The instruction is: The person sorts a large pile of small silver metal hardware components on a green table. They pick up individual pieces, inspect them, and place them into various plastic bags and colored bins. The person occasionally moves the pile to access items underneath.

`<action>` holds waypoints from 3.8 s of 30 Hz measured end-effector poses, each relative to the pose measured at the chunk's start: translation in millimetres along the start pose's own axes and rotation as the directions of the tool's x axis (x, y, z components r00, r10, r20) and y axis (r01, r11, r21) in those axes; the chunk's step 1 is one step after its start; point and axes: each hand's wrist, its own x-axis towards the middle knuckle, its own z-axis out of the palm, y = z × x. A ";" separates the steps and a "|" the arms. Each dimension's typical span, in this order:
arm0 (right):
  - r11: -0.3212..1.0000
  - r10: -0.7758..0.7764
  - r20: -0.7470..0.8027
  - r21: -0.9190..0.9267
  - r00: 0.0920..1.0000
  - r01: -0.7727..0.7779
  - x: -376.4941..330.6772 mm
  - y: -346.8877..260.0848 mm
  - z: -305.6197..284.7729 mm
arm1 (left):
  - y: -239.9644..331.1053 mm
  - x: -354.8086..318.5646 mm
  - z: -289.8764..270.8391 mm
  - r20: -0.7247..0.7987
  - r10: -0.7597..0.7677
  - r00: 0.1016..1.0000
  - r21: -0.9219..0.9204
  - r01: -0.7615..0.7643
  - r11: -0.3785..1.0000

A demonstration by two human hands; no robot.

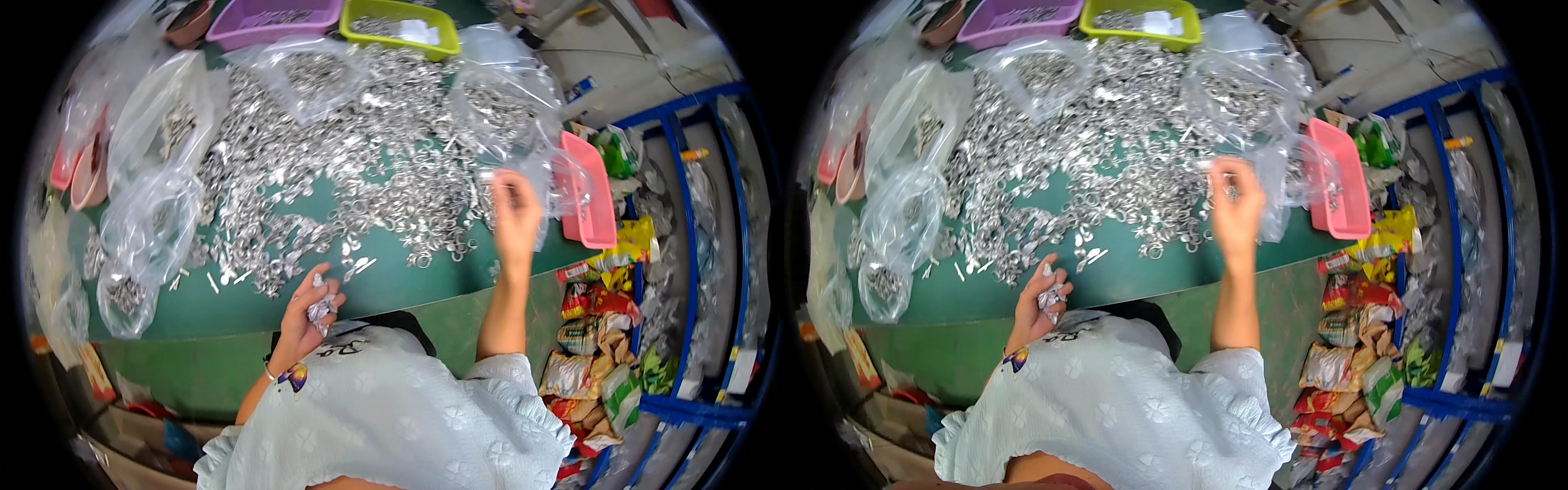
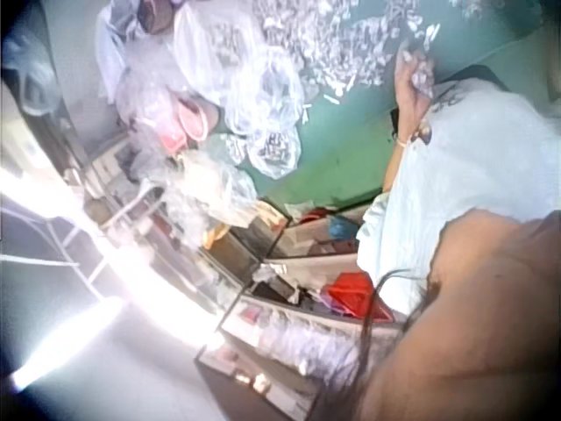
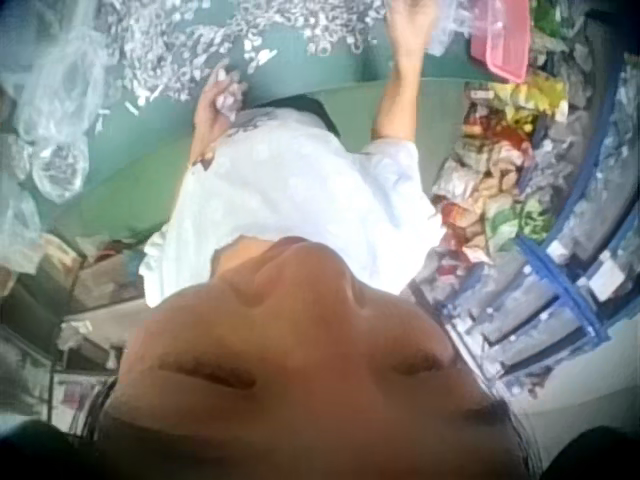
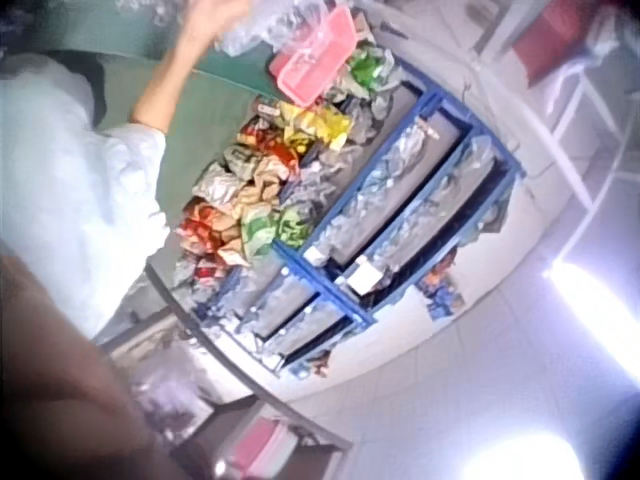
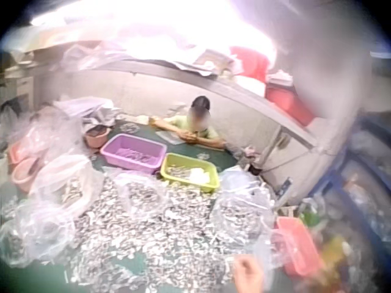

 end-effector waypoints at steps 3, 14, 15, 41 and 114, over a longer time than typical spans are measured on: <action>0.970 -0.063 -0.349 -0.243 0.935 -0.026 23.0 42.7 -85.1 | -5.4 7.9 0.6 0.000 -0.065 0.998 -0.053 0.064 0.997; 0.953 -0.153 0.237 -0.223 0.959 0.207 -12.0 -4.6 -6.8 | -14.7 0.5 2.6 -0.079 -0.060 0.995 -0.086 0.053 0.995; 0.961 -0.152 0.476 -0.135 0.866 0.243 -23.5 -11.4 16.0 | -13.6 -0.4 2.0 -0.080 -0.055 0.995 -0.061 0.050 0.997; 0.965 -0.251 0.619 0.221 0.744 0.141 -58.8 -19.8 115.0 | -8.8 -9.4 -2.5 -0.105 -0.015 0.994 -0.010 0.014 1.000; 0.988 -0.146 0.629 0.061 0.763 0.139 -53.4 -28.1 126.7 | -9.3 -2.2 -7.2 -0.074 0.027 0.997 -0.001 -0.027 1.000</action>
